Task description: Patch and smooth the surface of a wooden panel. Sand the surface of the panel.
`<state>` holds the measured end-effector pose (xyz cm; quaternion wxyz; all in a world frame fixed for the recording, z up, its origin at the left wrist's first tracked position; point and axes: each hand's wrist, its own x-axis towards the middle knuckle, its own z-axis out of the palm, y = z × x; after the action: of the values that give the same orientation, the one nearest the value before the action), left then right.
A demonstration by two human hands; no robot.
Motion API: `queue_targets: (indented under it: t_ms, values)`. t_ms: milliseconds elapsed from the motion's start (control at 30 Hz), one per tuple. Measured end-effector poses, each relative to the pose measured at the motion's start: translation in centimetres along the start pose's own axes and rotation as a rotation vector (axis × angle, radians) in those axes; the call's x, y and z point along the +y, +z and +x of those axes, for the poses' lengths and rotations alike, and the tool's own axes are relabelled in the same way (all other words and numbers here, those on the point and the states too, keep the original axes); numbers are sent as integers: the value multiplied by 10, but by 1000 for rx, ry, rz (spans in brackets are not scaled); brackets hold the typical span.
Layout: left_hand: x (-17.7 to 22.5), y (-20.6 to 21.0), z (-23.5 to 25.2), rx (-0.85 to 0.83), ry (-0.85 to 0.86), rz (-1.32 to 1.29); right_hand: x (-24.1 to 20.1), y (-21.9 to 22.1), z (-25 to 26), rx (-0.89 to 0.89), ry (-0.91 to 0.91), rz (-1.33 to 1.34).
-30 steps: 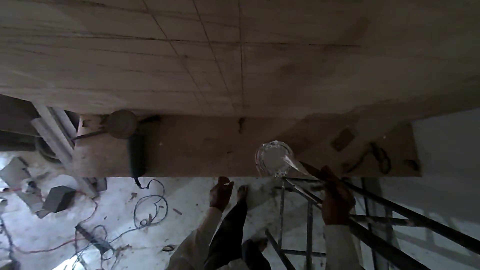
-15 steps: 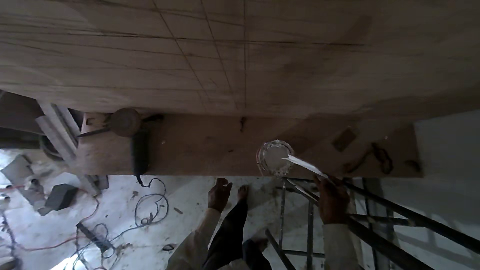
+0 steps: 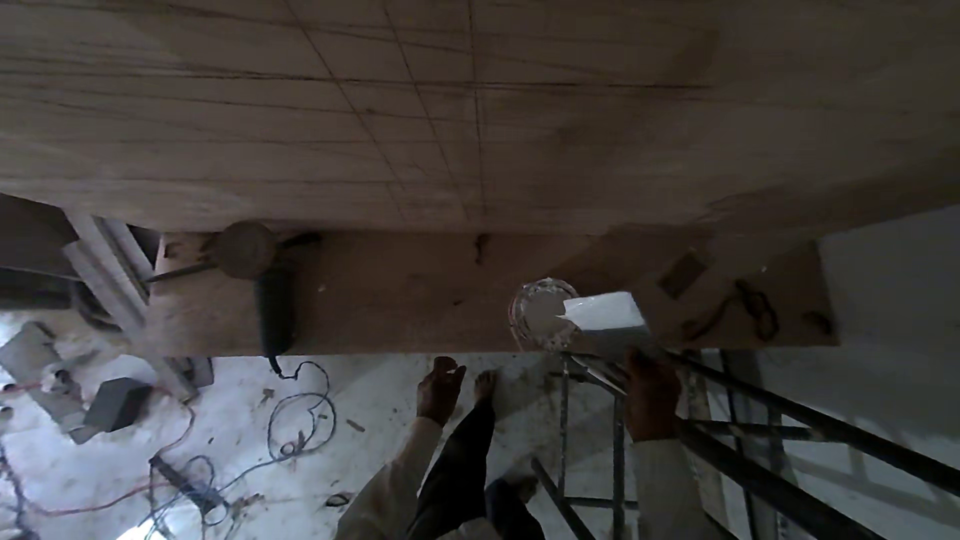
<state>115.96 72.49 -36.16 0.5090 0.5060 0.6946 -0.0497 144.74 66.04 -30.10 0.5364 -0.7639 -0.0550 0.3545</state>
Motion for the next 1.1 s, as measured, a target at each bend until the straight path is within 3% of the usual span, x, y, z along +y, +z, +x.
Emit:
queue_targets:
  t_ms: [133, 333, 467, 667, 833, 1100]
  values:
    - [-1, 2, 0, 1, -10, -16, 16, 21, -15, 58, 234, 34]
    - [-1, 3, -1, -8, 0, -30, 42, 42, -44, 110, 315, -22]
    - [0, 1, -2, -8, -9, -15, 41, 42, -63, 94, 397, -56]
    - [-1, 0, -3, -14, 5, -8, 11, 24, -74, -44, 553, 201]
    - [2, -3, -2, -17, 11, -8, -21, 4, -67, -199, 464, 396]
    - [-2, -6, -20, -7, 86, 83, -107, -19, -92, -369, 89, 668]
